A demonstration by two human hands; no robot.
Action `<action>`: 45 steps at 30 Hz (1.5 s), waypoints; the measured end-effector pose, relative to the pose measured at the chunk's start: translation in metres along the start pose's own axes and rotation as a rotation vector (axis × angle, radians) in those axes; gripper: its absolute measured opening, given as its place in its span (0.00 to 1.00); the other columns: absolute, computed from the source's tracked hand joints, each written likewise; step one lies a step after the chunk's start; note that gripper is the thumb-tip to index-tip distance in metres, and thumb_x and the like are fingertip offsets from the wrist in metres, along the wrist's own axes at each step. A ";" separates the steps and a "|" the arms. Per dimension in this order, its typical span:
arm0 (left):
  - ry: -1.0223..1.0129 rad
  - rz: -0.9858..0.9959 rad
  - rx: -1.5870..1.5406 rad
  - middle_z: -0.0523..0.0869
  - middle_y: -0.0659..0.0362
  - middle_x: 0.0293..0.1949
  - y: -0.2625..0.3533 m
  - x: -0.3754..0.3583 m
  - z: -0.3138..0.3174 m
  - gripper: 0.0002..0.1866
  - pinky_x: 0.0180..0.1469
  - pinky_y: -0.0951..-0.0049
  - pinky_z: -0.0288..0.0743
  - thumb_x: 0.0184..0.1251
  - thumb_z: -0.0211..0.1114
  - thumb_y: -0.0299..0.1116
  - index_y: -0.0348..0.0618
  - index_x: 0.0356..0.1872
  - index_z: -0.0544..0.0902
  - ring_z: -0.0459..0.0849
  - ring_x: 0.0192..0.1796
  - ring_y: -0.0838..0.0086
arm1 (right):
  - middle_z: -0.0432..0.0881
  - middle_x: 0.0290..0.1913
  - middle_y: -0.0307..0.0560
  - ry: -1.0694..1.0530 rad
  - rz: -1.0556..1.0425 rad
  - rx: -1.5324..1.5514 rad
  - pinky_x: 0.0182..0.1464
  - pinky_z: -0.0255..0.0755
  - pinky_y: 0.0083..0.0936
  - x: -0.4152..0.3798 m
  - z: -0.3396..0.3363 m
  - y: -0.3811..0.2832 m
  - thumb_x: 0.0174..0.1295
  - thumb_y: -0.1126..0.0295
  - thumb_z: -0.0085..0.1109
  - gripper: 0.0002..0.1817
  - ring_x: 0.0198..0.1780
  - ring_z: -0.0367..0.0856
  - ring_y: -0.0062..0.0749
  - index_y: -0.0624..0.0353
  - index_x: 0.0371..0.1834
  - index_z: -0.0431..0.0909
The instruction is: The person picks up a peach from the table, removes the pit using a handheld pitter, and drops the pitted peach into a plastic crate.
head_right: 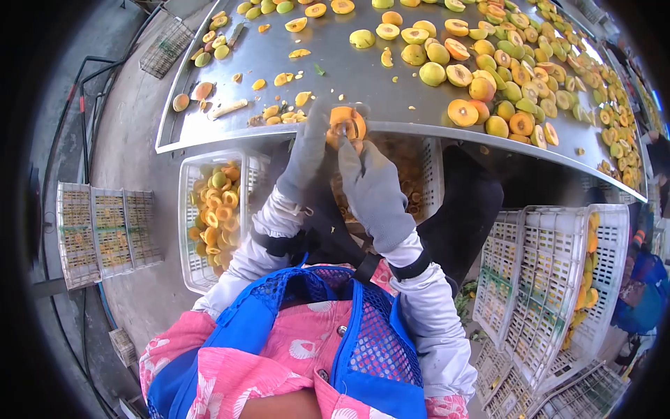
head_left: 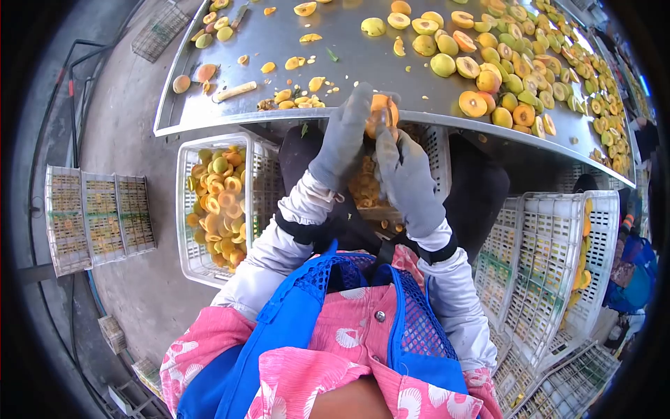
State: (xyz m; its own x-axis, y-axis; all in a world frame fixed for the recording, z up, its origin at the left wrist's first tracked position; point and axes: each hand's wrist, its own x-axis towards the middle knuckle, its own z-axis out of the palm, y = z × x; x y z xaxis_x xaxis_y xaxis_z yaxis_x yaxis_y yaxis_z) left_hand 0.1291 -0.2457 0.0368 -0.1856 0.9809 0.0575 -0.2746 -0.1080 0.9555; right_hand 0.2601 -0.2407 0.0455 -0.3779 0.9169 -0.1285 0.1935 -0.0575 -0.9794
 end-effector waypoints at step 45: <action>0.783 0.115 1.292 0.79 0.44 0.56 0.029 -0.098 -0.133 0.24 0.63 0.56 0.68 0.61 0.68 0.42 0.37 0.54 0.80 0.76 0.59 0.53 | 0.50 0.12 0.28 -0.801 0.678 1.231 0.09 0.43 0.17 -0.029 -0.016 0.038 0.70 0.33 0.32 0.31 0.09 0.43 0.14 0.47 0.25 0.64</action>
State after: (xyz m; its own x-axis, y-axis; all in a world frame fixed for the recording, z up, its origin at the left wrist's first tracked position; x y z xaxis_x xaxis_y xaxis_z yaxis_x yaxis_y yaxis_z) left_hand 0.0137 -0.3665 0.0203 -0.7021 0.6019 0.3805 0.6903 0.4441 0.5712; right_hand 0.2933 -0.2629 0.0149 -0.9570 0.1841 -0.2243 -0.1435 -0.9721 -0.1854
